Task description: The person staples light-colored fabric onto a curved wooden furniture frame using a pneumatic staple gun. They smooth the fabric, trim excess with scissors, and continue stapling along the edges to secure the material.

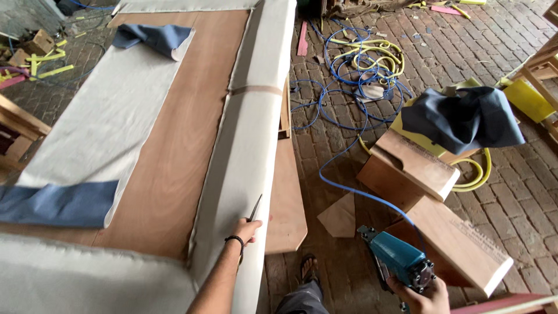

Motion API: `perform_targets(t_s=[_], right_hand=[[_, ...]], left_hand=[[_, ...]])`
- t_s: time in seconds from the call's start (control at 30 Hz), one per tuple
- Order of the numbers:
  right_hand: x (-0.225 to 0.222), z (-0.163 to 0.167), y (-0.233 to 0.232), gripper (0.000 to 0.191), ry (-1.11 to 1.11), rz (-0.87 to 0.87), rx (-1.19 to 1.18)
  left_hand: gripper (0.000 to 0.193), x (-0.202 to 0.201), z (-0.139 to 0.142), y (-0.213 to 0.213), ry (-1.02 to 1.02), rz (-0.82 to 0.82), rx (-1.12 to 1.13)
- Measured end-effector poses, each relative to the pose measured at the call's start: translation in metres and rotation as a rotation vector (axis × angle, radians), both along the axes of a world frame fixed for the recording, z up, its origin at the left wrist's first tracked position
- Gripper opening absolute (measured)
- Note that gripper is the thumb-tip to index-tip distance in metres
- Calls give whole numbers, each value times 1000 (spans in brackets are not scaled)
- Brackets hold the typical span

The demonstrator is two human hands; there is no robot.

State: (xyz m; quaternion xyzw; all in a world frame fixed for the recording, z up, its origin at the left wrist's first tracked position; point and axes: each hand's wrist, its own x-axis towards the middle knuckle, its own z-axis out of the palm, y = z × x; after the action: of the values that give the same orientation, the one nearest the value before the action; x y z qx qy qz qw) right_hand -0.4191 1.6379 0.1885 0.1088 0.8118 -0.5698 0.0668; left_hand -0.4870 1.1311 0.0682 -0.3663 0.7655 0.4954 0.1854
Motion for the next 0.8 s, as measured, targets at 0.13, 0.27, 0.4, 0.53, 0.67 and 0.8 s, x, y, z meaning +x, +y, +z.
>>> perform_targets(t_s=[0.13,0.27,0.4,0.53,0.67,0.8], right_hand=[[-80,24,8,29,-45,-9,-140],[-159,33,9,21,-112,22,-71],[-246,27,1,21,-159,52,-101],[-348,29,-8,19,-174,183,-132],[-440,43,-23,13,-186,296,-223],[-517,59,-45,12,-227,483,-192]], left_hand=[[49,-78,12,17,38,17,-46],[50,-135,26,19,2,63,-116],[49,-172,34,18,15,172,-19],[42,-196,44,23,-33,327,46],[39,-215,55,32,32,564,216],[33,-230,69,39,-7,666,139]])
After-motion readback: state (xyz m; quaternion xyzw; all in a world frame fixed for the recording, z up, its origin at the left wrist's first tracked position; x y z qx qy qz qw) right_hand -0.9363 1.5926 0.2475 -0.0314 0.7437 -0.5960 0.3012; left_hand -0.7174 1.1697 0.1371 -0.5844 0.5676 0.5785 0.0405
